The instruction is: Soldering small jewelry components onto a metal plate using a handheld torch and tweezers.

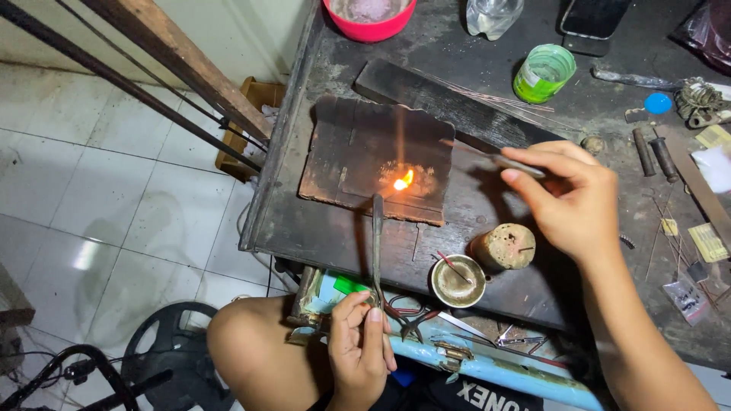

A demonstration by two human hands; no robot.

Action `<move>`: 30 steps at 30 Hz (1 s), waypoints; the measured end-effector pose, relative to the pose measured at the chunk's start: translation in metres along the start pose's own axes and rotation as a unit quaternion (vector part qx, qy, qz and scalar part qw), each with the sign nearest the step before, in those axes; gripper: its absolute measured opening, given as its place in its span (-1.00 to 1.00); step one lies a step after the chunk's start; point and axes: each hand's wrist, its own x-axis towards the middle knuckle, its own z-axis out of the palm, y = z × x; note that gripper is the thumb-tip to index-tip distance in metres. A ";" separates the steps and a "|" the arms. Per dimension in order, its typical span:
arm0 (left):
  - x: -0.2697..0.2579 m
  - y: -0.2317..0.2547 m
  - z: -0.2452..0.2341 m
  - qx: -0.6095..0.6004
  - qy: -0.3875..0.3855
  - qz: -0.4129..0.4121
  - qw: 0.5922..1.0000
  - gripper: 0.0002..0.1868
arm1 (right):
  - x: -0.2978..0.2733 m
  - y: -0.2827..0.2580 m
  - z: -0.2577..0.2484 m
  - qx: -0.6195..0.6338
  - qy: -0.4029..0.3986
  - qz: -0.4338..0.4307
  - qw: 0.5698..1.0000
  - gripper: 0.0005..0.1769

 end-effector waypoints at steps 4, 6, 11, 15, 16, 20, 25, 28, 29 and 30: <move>0.001 0.002 -0.001 -0.018 -0.007 -0.004 1.000 -0.71 | -0.017 -0.025 -0.024 -0.059 0.054 -0.030 0.996 -0.75; 0.001 0.002 -0.001 -0.029 -0.004 -0.002 1.000 -0.72 | -0.040 -0.022 -0.031 -0.070 0.082 -0.036 0.994 -0.76; 0.002 0.002 -0.003 -0.066 -0.014 0.000 0.998 -0.71 | -0.113 -0.004 -0.032 -0.119 0.166 -0.034 0.978 -0.75; 0.003 0.003 -0.002 -0.072 -0.017 -0.007 0.997 -0.73 | -0.168 0.010 -0.005 -0.046 0.260 0.065 0.962 -0.79; 0.003 0.003 -0.001 -0.075 -0.007 -0.015 0.997 -0.73 | -0.181 0.017 0.002 -0.022 0.299 0.085 0.950 -0.72; 0.003 0.001 0.000 -0.078 0.004 -0.026 0.997 -0.72 | -0.199 0.018 0.021 -0.052 0.338 0.118 0.932 -0.74; 0.003 0.005 0.003 -0.056 0.045 -0.068 0.995 -0.72 | -0.190 0.017 0.040 -0.167 0.339 0.033 0.925 -0.69; 0.004 0.005 0.003 -0.062 0.047 -0.064 0.995 -0.72 | -0.188 0.019 0.041 -0.166 0.344 0.022 0.924 -0.68; 0.004 0.004 0.003 -0.061 0.047 -0.065 0.995 -0.72 | -0.188 0.019 0.041 -0.166 0.343 0.023 0.924 -0.68; 0.004 0.004 0.002 -0.055 0.041 -0.068 0.995 -0.71 | -0.189 0.020 0.041 -0.171 0.341 0.023 0.924 -0.68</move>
